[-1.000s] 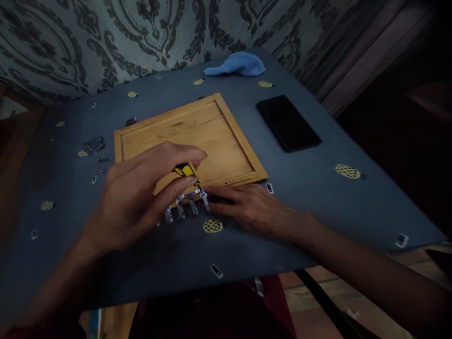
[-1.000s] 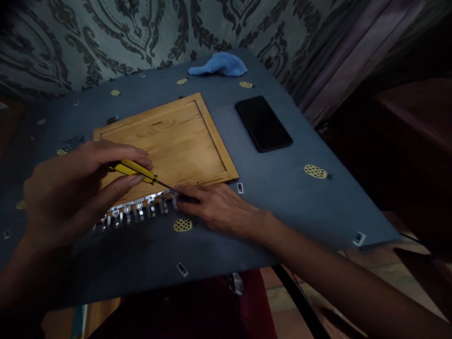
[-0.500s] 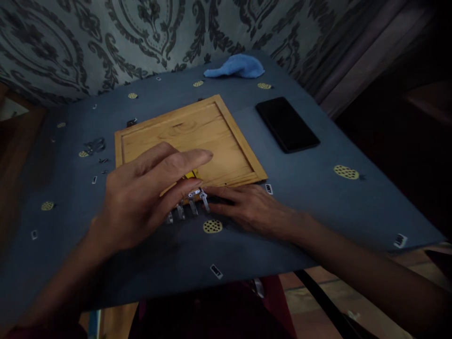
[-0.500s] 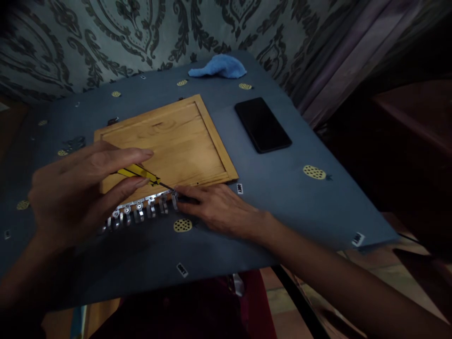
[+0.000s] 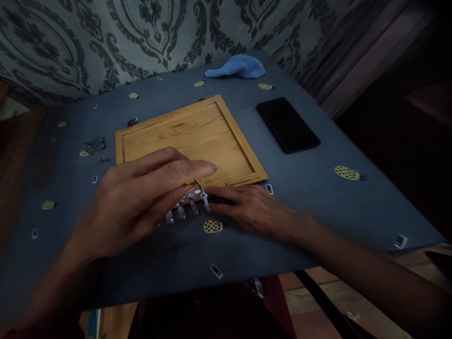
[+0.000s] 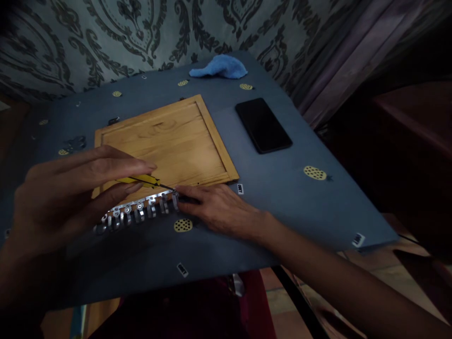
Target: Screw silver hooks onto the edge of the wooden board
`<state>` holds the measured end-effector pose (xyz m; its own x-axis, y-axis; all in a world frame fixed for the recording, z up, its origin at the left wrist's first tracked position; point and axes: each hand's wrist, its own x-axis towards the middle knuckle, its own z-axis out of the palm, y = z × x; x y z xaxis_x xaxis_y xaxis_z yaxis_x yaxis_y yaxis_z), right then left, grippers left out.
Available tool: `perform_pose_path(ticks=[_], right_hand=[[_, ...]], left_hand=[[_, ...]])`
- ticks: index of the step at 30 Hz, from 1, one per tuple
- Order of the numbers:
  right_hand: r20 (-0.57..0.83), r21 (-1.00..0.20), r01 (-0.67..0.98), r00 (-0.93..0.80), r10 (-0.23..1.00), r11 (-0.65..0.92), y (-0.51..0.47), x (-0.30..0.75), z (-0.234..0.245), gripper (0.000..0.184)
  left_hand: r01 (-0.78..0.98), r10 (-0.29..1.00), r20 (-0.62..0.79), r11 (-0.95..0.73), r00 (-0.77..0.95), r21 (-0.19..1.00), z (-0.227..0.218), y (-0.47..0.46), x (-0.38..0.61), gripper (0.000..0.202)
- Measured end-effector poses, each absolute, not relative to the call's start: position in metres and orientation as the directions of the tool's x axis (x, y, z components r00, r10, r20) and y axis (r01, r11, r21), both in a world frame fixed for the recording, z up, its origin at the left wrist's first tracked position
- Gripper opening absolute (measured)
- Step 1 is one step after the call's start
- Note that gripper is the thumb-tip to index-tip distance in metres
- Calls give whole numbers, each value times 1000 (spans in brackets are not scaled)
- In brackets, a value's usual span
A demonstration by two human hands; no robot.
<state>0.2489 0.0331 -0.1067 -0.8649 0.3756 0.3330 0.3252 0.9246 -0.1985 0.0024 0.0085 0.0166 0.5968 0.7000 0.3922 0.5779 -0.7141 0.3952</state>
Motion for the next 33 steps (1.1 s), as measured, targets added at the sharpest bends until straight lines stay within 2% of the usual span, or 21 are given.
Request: perform_pose_path(ticks=[4, 10, 16, 33], right_hand=[[356, -192, 320, -858, 370, 928, 33, 249, -106, 49], [311, -184, 334, -873, 377, 925, 32, 249, -103, 49], [332, -177, 318, -872, 361, 931, 33, 249, -104, 53], [316, -167, 328, -875, 366, 930, 33, 249, -106, 55]], left_hand=[[595, 704, 401, -710, 586, 375, 17, 9, 3, 34], [616, 718, 422, -694, 553, 373, 16, 8, 5, 32], [638, 707, 429, -701, 563, 318, 14, 9, 4, 28], [645, 683, 438, -718, 584, 260, 13, 11, 2, 28]])
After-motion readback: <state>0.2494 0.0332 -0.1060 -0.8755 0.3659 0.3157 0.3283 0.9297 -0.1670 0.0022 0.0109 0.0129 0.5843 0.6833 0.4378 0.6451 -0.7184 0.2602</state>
